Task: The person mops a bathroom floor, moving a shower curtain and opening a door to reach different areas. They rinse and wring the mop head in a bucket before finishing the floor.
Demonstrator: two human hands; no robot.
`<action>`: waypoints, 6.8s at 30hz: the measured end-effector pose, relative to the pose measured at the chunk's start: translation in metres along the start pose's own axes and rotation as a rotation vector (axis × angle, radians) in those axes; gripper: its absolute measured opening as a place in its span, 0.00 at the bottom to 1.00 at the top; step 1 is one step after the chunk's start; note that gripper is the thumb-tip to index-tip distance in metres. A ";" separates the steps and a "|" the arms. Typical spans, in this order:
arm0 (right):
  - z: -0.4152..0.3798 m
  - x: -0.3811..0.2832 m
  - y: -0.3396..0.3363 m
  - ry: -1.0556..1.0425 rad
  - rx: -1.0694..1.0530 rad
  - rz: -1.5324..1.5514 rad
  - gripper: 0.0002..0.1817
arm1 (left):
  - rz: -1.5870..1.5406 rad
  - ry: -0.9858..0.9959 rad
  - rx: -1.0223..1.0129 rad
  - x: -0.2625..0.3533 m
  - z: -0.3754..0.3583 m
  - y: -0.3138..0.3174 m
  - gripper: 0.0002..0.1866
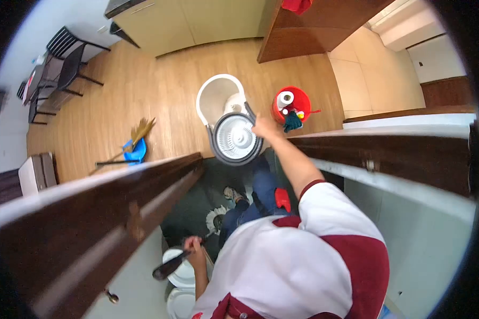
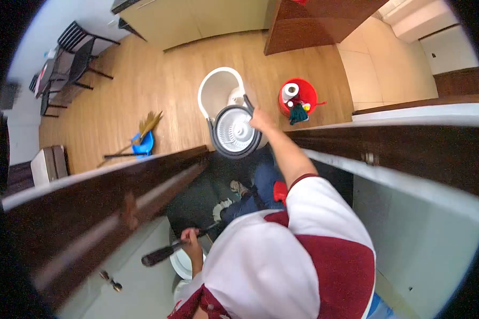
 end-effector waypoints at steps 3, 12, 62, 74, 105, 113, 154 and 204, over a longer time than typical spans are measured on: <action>0.074 0.041 0.073 0.137 -0.058 0.248 0.36 | 0.168 -0.085 0.048 0.023 0.014 0.018 0.10; 0.228 0.092 0.229 0.726 0.094 0.776 0.47 | 0.450 -0.214 -0.082 0.118 0.071 0.127 0.05; -0.462 -0.309 -0.046 -1.639 -1.199 0.753 0.20 | 0.045 0.175 0.412 -0.142 -0.059 0.077 0.09; -0.459 -0.389 -0.014 -1.612 -1.203 1.020 0.19 | 0.023 -0.263 0.700 -0.235 -0.120 0.005 0.34; -0.586 -0.670 0.183 -1.281 -0.370 0.985 0.16 | 0.324 -0.936 0.769 -0.746 -0.394 -0.518 0.32; -0.600 -0.666 0.188 -1.389 -0.590 0.934 0.16 | 0.491 -0.965 0.659 -0.723 -0.392 -0.523 0.32; -0.568 -0.641 0.169 -1.356 -0.507 1.014 0.20 | 0.490 -0.922 0.517 -0.742 -0.369 -0.533 0.35; -0.577 -0.636 0.170 -1.373 -0.502 1.051 0.21 | 0.460 -0.921 0.529 -0.736 -0.371 -0.535 0.35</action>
Point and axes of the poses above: each hand's wrist, its own z-axis towards the middle knuckle, its own y-axis out of the palm, x = y × z, the point moved 4 cm from there along z, towards the middle knuckle, and after that the axes turned 10 degrees about -y, right-handed, at the moved point
